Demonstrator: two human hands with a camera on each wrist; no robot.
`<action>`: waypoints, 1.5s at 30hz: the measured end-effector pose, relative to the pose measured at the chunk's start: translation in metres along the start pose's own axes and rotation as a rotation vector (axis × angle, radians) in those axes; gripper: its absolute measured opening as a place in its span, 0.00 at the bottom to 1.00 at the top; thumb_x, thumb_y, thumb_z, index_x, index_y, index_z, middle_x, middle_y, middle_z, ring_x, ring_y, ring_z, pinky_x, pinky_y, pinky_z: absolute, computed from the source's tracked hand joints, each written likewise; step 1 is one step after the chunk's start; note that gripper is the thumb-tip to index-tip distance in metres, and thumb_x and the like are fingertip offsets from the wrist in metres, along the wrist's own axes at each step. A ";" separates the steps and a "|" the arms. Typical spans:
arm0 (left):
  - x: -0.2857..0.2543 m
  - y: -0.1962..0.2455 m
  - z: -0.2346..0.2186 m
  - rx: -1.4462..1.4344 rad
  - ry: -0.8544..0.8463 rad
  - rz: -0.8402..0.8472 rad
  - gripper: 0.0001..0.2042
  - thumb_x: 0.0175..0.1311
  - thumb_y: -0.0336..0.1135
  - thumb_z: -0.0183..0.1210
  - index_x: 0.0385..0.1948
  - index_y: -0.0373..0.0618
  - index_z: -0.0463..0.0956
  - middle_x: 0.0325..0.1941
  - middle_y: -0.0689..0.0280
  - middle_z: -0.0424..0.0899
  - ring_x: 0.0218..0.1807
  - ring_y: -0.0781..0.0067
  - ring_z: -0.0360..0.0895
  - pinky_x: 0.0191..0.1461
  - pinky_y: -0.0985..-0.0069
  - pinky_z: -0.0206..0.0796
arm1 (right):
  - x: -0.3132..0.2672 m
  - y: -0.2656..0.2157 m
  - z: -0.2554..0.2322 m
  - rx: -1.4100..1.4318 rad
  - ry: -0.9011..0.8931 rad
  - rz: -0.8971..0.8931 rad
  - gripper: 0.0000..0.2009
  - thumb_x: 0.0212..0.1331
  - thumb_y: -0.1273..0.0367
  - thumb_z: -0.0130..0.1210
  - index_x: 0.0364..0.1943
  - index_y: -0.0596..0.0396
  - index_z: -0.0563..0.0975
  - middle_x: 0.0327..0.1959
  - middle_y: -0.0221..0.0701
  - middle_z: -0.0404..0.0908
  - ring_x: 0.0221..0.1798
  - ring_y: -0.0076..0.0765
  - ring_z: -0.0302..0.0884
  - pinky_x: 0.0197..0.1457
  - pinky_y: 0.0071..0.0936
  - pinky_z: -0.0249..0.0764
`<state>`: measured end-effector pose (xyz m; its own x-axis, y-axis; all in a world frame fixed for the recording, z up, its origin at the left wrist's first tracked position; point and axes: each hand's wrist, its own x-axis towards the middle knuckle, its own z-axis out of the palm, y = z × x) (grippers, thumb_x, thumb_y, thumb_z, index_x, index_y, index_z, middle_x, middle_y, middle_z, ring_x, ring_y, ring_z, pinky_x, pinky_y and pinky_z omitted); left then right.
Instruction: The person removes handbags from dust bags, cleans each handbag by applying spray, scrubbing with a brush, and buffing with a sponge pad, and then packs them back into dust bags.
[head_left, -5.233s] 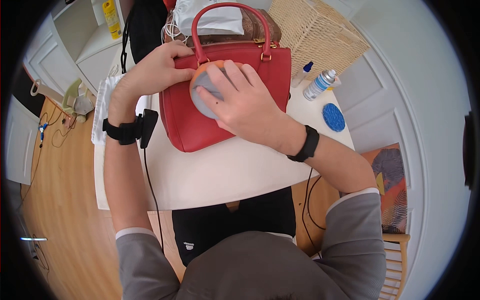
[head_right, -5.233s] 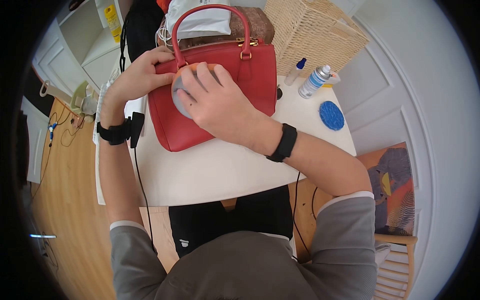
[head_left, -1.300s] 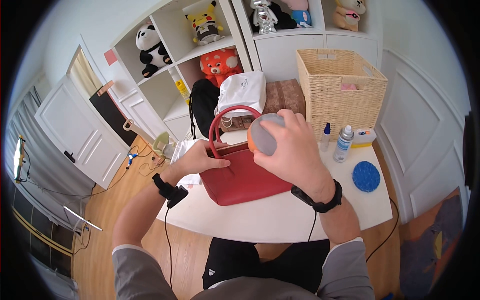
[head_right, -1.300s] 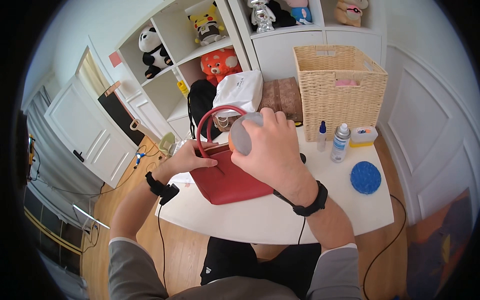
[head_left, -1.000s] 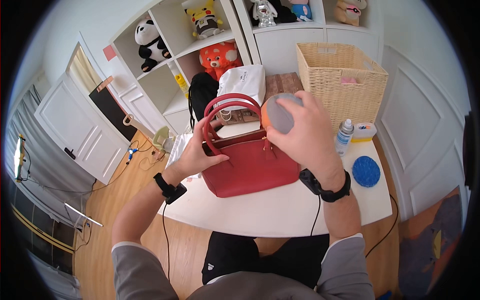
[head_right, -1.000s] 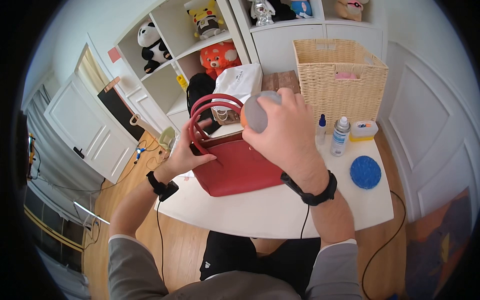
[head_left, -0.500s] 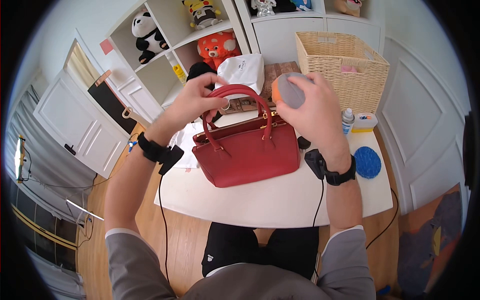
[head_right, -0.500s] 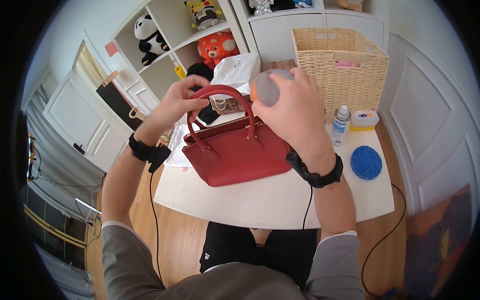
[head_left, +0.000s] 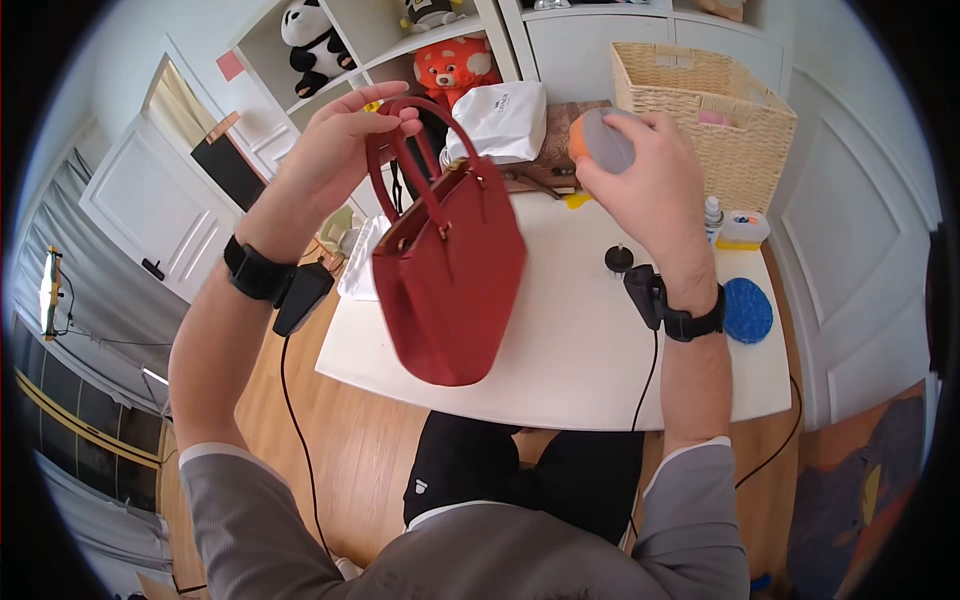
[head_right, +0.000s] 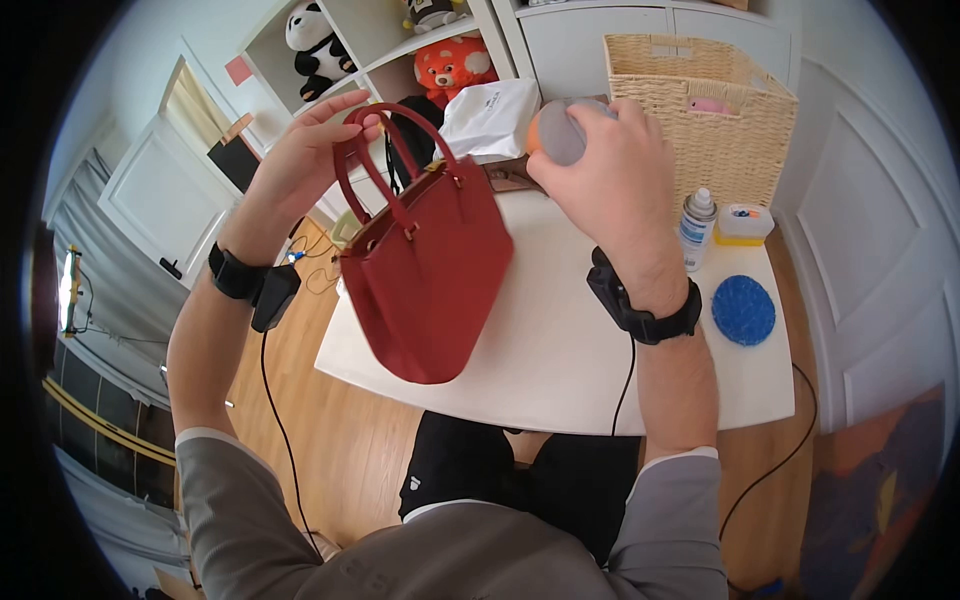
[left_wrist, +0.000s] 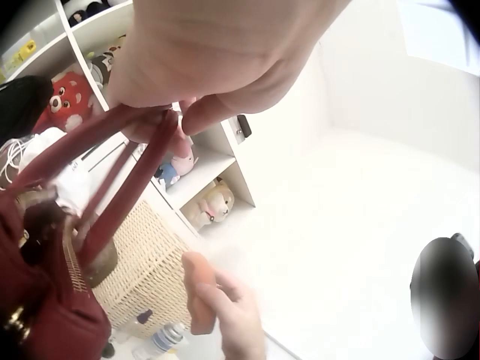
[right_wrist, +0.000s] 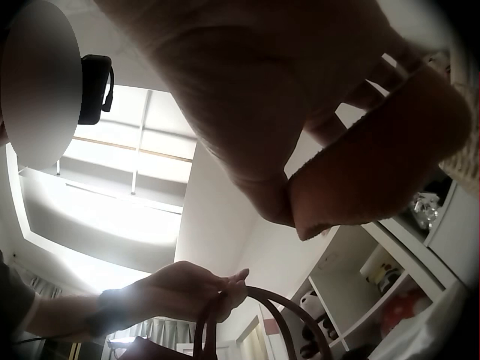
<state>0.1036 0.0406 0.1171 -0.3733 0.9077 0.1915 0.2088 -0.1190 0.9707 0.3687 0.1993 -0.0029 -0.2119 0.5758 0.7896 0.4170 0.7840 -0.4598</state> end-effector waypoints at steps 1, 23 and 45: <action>-0.002 -0.001 0.002 0.002 0.001 -0.003 0.20 0.76 0.21 0.53 0.68 0.36 0.71 0.56 0.58 0.84 0.55 0.69 0.85 0.62 0.70 0.78 | 0.000 0.001 0.000 0.003 -0.002 0.003 0.25 0.50 0.56 0.70 0.52 0.54 0.87 0.54 0.49 0.83 0.58 0.57 0.80 0.62 0.48 0.79; 0.047 -0.061 0.026 0.129 -0.223 -0.006 0.35 0.72 0.25 0.56 0.80 0.33 0.54 0.68 0.45 0.78 0.66 0.58 0.81 0.75 0.68 0.71 | 0.001 0.005 0.004 -0.033 -0.049 0.014 0.25 0.50 0.55 0.72 0.50 0.54 0.88 0.49 0.45 0.83 0.55 0.53 0.81 0.60 0.46 0.79; 0.026 -0.165 -0.085 0.581 -0.274 0.002 0.26 0.81 0.55 0.55 0.64 0.41 0.79 0.49 0.61 0.86 0.53 0.71 0.82 0.61 0.71 0.73 | -0.027 -0.020 0.052 -0.107 -0.156 -0.179 0.25 0.47 0.57 0.72 0.49 0.53 0.88 0.51 0.41 0.81 0.54 0.51 0.77 0.59 0.45 0.73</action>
<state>-0.0176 0.0493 -0.0262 -0.1440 0.9867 0.0750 0.6941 0.0467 0.7184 0.3207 0.1801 -0.0362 -0.4215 0.4653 0.7783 0.4502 0.8525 -0.2658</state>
